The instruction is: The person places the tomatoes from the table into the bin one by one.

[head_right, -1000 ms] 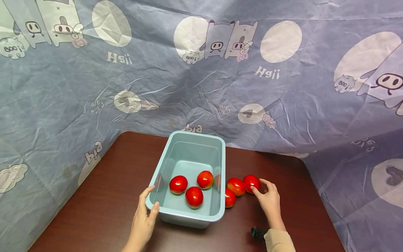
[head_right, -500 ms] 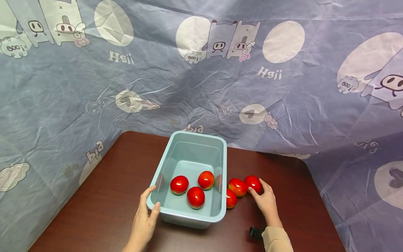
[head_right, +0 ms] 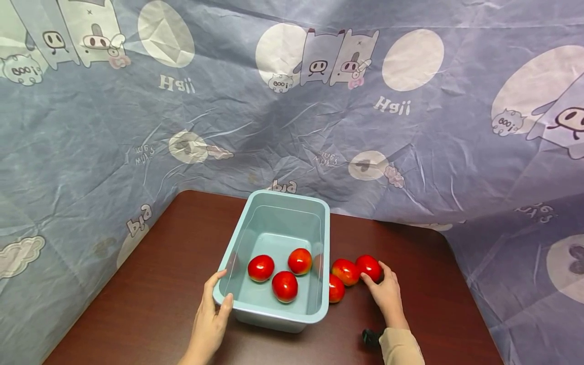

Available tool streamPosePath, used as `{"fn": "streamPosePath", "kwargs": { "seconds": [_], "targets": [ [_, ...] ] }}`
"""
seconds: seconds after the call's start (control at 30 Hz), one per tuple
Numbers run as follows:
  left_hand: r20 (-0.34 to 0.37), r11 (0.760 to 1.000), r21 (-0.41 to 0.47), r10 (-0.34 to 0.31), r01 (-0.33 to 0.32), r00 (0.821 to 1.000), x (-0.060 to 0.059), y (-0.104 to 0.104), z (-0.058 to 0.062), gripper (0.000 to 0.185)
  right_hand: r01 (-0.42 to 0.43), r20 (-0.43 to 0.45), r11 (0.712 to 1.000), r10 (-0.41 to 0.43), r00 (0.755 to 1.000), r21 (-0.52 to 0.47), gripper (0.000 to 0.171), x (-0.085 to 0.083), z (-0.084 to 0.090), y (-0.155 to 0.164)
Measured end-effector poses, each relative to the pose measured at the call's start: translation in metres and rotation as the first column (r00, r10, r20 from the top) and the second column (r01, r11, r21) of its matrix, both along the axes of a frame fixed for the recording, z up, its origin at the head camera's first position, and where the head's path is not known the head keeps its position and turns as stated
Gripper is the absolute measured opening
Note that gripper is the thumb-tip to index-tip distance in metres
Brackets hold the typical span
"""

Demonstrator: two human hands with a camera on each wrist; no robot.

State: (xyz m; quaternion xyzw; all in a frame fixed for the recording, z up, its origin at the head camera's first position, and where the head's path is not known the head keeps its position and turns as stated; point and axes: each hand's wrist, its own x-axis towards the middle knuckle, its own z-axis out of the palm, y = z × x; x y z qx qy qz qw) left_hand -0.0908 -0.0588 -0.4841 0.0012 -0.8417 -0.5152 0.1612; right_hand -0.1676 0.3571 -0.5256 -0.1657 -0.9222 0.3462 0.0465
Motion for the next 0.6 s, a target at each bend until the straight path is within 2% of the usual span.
{"fn": "streamPosePath", "kwargs": {
  "seconds": [0.6],
  "targets": [
    [0.019, 1.0, -0.004, 0.005, -0.005, 1.0, 0.0004, 0.0006, 0.0, 0.05, 0.057, -0.052, 0.997, -0.059, 0.997, -0.049, 0.081, -0.0035, -0.0077, -0.0053]
  ]
}}
